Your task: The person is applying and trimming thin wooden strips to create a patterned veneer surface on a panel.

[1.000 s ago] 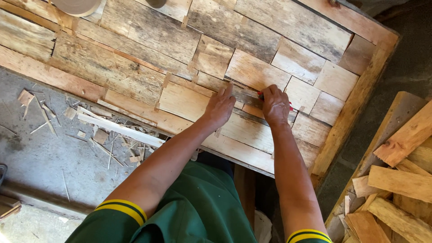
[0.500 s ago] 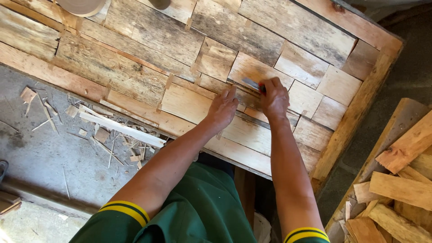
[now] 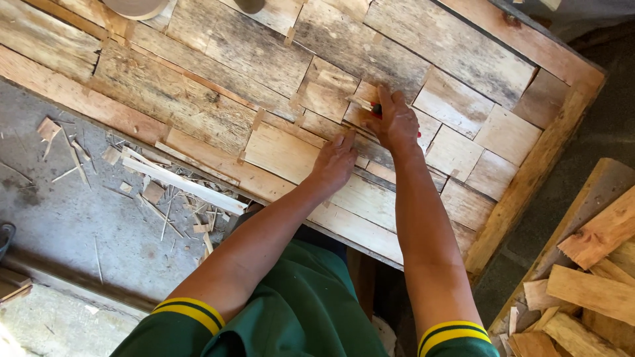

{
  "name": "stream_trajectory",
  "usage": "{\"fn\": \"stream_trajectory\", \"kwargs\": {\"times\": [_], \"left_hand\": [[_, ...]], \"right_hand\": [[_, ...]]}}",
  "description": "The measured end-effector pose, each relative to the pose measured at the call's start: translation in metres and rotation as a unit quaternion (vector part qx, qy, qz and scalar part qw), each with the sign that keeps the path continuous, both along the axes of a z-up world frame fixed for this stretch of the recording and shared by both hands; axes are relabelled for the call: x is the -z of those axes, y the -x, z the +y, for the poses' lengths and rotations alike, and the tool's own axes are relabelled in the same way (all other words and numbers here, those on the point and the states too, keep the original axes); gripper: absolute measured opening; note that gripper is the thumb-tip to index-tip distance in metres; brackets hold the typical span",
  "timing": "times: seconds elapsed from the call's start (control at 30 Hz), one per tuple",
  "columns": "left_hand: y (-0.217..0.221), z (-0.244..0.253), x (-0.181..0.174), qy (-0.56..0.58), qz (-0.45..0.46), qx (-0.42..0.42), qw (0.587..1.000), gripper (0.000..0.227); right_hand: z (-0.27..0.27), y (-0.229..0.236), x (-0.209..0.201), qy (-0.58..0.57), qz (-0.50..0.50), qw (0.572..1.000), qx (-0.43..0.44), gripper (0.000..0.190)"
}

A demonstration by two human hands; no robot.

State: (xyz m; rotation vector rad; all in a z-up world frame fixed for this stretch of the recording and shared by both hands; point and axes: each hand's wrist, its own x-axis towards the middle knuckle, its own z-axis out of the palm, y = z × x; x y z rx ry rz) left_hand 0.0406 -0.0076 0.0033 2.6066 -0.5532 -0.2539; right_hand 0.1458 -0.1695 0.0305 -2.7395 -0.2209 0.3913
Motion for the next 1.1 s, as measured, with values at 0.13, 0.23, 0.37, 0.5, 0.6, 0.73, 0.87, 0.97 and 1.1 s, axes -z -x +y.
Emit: {"fn": "stream_trajectory", "kwargs": {"times": [0.13,0.23,0.37,0.5,0.6,0.73,0.87,0.97,1.1], "left_hand": [[-0.002,0.001,-0.005,0.003,0.007,-0.003,1.0,0.017],[-0.003,0.001,-0.003,-0.002,0.016,0.001,1.0,0.017],[-0.003,0.001,-0.005,-0.013,0.024,0.01,1.0,0.017],[-0.006,0.001,-0.015,-0.021,0.065,0.012,0.998,0.017],[-0.005,0.003,-0.018,-0.026,0.074,0.017,0.997,0.017],[-0.001,0.006,-0.008,0.014,0.048,0.009,0.999,0.014],[0.001,0.006,0.005,0.042,0.013,0.005,0.999,0.018],[0.002,0.009,0.009,0.034,-0.003,0.018,0.999,0.018],[0.003,0.007,0.014,0.008,-0.027,0.059,0.998,0.013]], "right_hand": [[0.002,0.003,-0.006,0.025,0.005,1.0,-0.008,0.084],[0.0,0.003,0.0,0.037,0.002,0.999,-0.015,0.086],[0.002,0.003,0.001,0.063,-0.014,0.997,-0.031,0.09],[0.004,0.003,0.0,0.088,-0.001,0.996,-0.03,0.093],[0.001,0.006,0.003,0.077,-0.019,0.996,-0.029,0.091],[-0.006,0.012,-0.002,0.054,-0.022,0.998,-0.024,0.092],[-0.034,0.038,-0.004,-0.087,-0.108,0.989,0.051,0.057],[-0.068,0.067,-0.002,-0.108,-0.155,0.971,0.144,0.026],[-0.121,0.118,0.01,-0.013,-0.186,0.947,0.263,0.017]]}}
